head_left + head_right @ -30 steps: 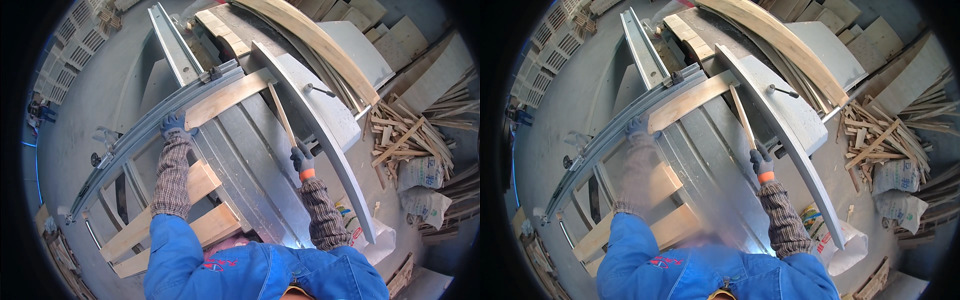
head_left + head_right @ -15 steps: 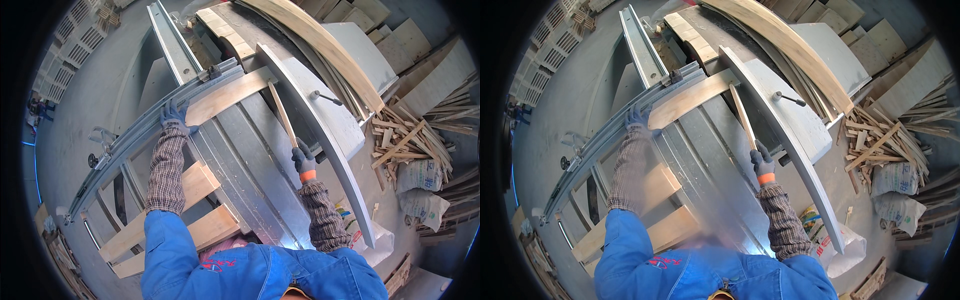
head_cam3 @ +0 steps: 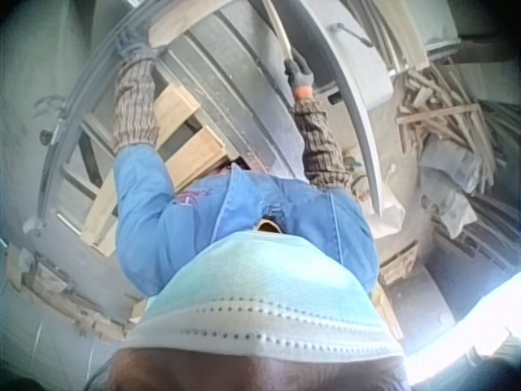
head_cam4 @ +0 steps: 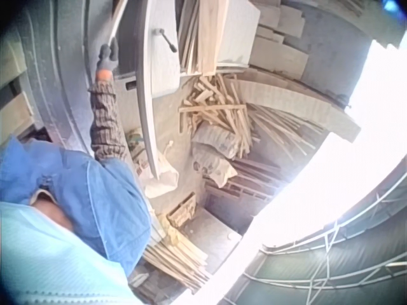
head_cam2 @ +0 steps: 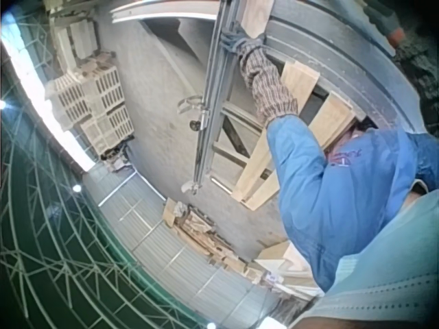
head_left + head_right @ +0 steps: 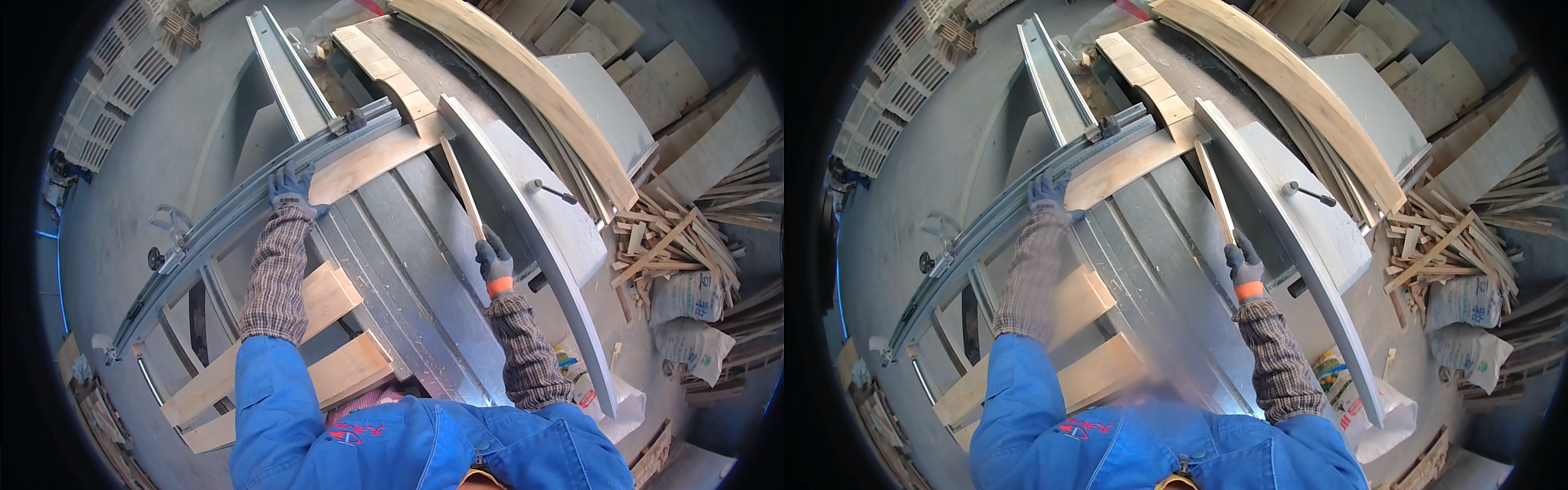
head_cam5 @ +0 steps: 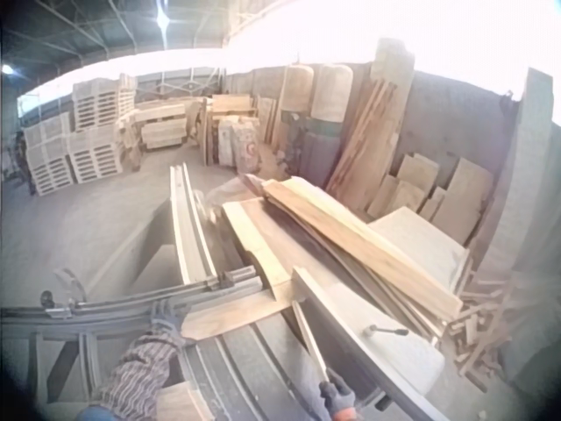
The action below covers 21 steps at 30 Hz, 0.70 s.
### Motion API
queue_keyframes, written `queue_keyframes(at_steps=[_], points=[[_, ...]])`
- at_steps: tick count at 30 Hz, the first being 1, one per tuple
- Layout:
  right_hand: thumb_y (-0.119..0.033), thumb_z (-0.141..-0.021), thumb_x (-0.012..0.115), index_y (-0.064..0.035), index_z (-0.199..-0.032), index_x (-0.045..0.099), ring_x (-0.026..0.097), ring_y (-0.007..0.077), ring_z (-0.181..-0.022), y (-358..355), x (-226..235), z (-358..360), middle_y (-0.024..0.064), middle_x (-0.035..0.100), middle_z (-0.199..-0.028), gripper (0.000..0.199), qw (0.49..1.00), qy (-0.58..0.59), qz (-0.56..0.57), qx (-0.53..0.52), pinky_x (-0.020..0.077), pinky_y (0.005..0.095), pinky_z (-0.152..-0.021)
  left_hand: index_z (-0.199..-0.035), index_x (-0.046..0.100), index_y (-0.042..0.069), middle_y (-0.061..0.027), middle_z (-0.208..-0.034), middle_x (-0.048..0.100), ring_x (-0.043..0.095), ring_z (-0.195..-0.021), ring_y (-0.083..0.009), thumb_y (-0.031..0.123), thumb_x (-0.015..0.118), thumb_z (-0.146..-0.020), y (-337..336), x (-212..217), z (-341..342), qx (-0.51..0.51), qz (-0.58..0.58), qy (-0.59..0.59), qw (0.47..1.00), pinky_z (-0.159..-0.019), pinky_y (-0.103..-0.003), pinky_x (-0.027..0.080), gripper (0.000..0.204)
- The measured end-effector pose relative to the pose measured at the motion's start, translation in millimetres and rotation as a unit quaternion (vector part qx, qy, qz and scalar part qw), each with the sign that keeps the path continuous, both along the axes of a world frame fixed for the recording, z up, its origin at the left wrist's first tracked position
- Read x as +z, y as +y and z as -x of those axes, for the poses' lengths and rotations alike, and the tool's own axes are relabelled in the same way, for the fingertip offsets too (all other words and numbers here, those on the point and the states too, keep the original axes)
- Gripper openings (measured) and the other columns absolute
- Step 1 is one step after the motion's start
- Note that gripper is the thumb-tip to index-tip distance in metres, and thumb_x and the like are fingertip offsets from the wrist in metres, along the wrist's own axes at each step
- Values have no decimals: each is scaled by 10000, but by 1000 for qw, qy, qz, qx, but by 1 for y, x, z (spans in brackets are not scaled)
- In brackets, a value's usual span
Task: The person collects small wood scraps from a bag and places them on a table saw. They then feed several wooden planks through the table saw one at a time, using a push stick to guide the wood safely through the blade.
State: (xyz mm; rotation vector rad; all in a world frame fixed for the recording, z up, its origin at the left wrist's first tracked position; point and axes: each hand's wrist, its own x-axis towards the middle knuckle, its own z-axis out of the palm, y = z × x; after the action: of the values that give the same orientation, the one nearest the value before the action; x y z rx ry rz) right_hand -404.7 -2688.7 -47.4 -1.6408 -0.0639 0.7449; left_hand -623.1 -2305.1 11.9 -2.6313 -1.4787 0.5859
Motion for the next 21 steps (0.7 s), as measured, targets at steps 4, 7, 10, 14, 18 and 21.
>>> queue_keyframes(at_steps=[4,7,10,14,18,21], points=[[-232,-910,699,-168,-1390,630,498,52,-650,21,-3,-2,-36,644,-851,489,1000,-5,1,4,388,228,-543,-1593,241,368,-86,-1660,130,99,-1546,-287,707,720,-689,18,4,-6,21,21,12,999,-1259,-471,29,1078],[-246,-911,706,-178,-1385,634,492,50,-639,42,-3,-8,-38,640,-839,484,1000,-23,2,16,394,230,-543,-1597,220,374,-86,-1665,124,95,-1549,-287,701,720,-692,32,6,-8,26,23,14,999,-1258,-473,21,1085],[-260,-910,716,-189,-1375,643,485,46,-625,71,2,-23,-43,633,-823,476,998,-47,1,31,397,230,-541,-1586,253,393,-85,-1624,194,141,-1528,-281,670,760,-636,44,-3,-12,27,14,11,999,-1250,-487,64,1112],[-264,-913,722,-197,-1361,655,477,43,-611,80,9,-18,-50,626,-806,458,999,-29,0,28,397,227,-537,-1568,314,391,-77,-1615,199,145,-1524,-284,658,747,-649,44,-6,-10,13,-8,-19,1000,-1250,-486,74,1050],[-270,-937,676,-177,-1393,624,474,38,-601,40,13,6,-40,596,-778,469,999,-9,21,25,358,210,-512,-1587,255,390,-72,-1638,154,102,-1540,-270,661,773,-658,40,-4,-7,38,15,-16,999,-1258,-461,23,1098],[-290,-940,678,-179,-1412,607,466,36,-608,-2,6,24,-35,593,-803,490,999,-40,7,23,355,211,-525,-1563,331,384,-84,-1608,210,158,-1518,-287,657,766,-626,31,-8,-6,23,-17,-31,999,-1252,-470,81,1068]])
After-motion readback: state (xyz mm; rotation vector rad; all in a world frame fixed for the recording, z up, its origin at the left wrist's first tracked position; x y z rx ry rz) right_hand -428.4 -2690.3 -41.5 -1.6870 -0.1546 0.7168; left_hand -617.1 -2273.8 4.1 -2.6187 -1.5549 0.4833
